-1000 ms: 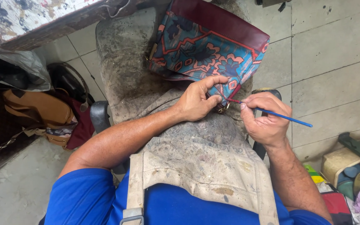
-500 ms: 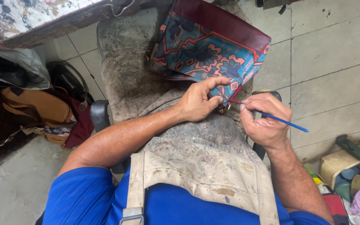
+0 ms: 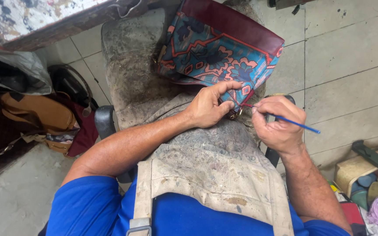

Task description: The person paints the edges and hardware of a patterned handbag using a small paintbrush and red paint. They hold the bag on their lap, rotate it to access different sides, and repeatedly dip the brush into a paint bottle to apply color to the trim and zipper area.

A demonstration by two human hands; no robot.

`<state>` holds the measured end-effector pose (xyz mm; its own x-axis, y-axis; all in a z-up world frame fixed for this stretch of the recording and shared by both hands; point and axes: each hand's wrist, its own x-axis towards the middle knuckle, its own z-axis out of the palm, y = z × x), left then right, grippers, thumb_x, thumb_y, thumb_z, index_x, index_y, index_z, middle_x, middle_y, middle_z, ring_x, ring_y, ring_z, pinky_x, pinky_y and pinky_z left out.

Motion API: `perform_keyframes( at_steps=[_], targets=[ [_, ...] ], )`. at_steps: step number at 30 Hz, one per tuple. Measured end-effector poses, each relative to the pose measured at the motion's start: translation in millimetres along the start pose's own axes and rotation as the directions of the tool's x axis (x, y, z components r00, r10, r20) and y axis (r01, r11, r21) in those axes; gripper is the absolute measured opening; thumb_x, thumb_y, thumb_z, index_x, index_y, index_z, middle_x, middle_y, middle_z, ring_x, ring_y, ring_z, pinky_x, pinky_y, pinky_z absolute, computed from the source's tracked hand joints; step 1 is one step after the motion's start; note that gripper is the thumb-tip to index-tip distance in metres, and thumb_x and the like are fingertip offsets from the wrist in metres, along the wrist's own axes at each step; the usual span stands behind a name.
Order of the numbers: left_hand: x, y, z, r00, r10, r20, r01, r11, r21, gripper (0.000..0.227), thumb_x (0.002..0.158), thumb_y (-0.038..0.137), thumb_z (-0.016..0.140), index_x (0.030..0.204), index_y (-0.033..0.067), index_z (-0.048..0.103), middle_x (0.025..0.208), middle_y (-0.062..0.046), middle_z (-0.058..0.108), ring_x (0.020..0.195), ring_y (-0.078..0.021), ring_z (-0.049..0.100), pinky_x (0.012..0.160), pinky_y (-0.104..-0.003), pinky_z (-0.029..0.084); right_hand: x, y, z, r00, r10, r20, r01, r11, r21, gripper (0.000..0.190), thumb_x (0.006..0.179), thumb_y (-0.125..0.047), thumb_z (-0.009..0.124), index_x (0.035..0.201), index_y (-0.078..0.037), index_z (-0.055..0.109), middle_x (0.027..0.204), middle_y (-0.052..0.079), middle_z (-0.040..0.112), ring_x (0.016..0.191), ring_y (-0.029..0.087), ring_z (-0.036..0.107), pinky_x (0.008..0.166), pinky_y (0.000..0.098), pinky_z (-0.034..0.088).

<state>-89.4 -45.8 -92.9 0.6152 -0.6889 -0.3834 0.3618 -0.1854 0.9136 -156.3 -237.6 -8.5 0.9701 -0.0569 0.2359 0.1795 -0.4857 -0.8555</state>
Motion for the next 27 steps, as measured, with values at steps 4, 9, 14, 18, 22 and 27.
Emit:
perform_keyframes(
  at_steps=[4, 9, 14, 18, 22, 27],
  targets=[
    [-0.6, 0.6, 0.9, 1.0, -0.014, -0.001, 0.014, 1.0, -0.002, 0.051, 0.09, 0.009, 0.071, 0.139, 0.0157, 0.063, 0.131, -0.017, 0.07, 0.136, -0.0376, 0.055, 0.11, -0.052, 0.047, -1.9, -1.5, -3.3, 1.0, 0.02, -0.014, -0.02, 0.999, -0.047, 0.021, 0.08, 0.023, 0.07, 0.077, 0.002, 0.066, 0.075, 0.019, 0.069, 0.069, 0.035, 0.071, 0.057, 0.0365, 0.055],
    [0.6, -9.4, 3.2, 1.0, -0.019, 0.005, 0.019, 1.0, 0.006, 0.051, 0.09, 0.01, 0.071, 0.139, 0.0151, 0.063, 0.132, -0.018, 0.07, 0.136, -0.039, 0.055, 0.11, -0.053, 0.047, 0.9, -0.1, -5.3, 1.0, 0.015, -0.012, -0.015, 0.999, -0.04, 0.02, 0.08, 0.022, 0.068, 0.078, 0.003, 0.065, 0.075, 0.02, 0.068, 0.068, 0.034, 0.07, 0.057, 0.0367, 0.056],
    [1.2, -8.9, 2.7, 1.0, -0.005, 0.006, 0.005, 1.0, 0.007, 0.051, 0.089, 0.009, 0.071, 0.139, 0.0153, 0.063, 0.131, -0.017, 0.07, 0.136, -0.0385, 0.056, 0.11, -0.053, 0.047, -0.9, 0.0, -2.7, 1.0, 0.006, 0.005, -0.006, 1.0, -0.021, 0.019, 0.079, 0.02, 0.068, 0.08, 0.001, 0.067, 0.075, 0.019, 0.069, 0.069, 0.032, 0.07, 0.058, 0.0352, 0.057],
    [0.9, -4.8, 1.0, 1.0, -0.004, 0.005, 0.004, 1.0, 0.007, 0.052, 0.089, 0.008, 0.071, 0.14, 0.0154, 0.063, 0.131, -0.017, 0.07, 0.136, -0.0394, 0.055, 0.11, -0.054, 0.047, 1.4, -4.7, 1.3, 1.0, 0.006, 0.018, -0.005, 1.0, -0.021, 0.02, 0.078, 0.02, 0.069, 0.078, 0.0, 0.067, 0.075, 0.018, 0.069, 0.067, 0.031, 0.07, 0.056, 0.0352, 0.056],
    [0.5, -6.9, 0.9, 1.0, -0.014, 0.002, 0.014, 1.0, 0.011, 0.051, 0.089, 0.009, 0.071, 0.14, 0.0154, 0.063, 0.132, -0.017, 0.07, 0.136, -0.0385, 0.055, 0.11, -0.053, 0.047, -3.7, 1.4, -1.5, 0.999, 0.031, 0.007, -0.031, 0.998, -0.047, 0.02, 0.081, 0.018, 0.072, 0.077, 0.0, 0.067, 0.078, 0.018, 0.07, 0.068, 0.033, 0.071, 0.055, 0.036, 0.055],
    [-0.3, -4.3, 1.2, 1.0, -0.001, 0.007, 0.001, 1.0, 0.009, 0.051, 0.09, 0.009, 0.07, 0.139, 0.0159, 0.063, 0.132, -0.016, 0.07, 0.136, -0.0376, 0.055, 0.111, -0.052, 0.046, -6.9, 13.3, -3.2, 0.999, 0.036, -0.017, -0.037, 0.998, -0.054, 0.019, 0.081, 0.019, 0.073, 0.078, 0.002, 0.067, 0.077, 0.02, 0.069, 0.068, 0.032, 0.07, 0.056, 0.0339, 0.055]
  ],
)
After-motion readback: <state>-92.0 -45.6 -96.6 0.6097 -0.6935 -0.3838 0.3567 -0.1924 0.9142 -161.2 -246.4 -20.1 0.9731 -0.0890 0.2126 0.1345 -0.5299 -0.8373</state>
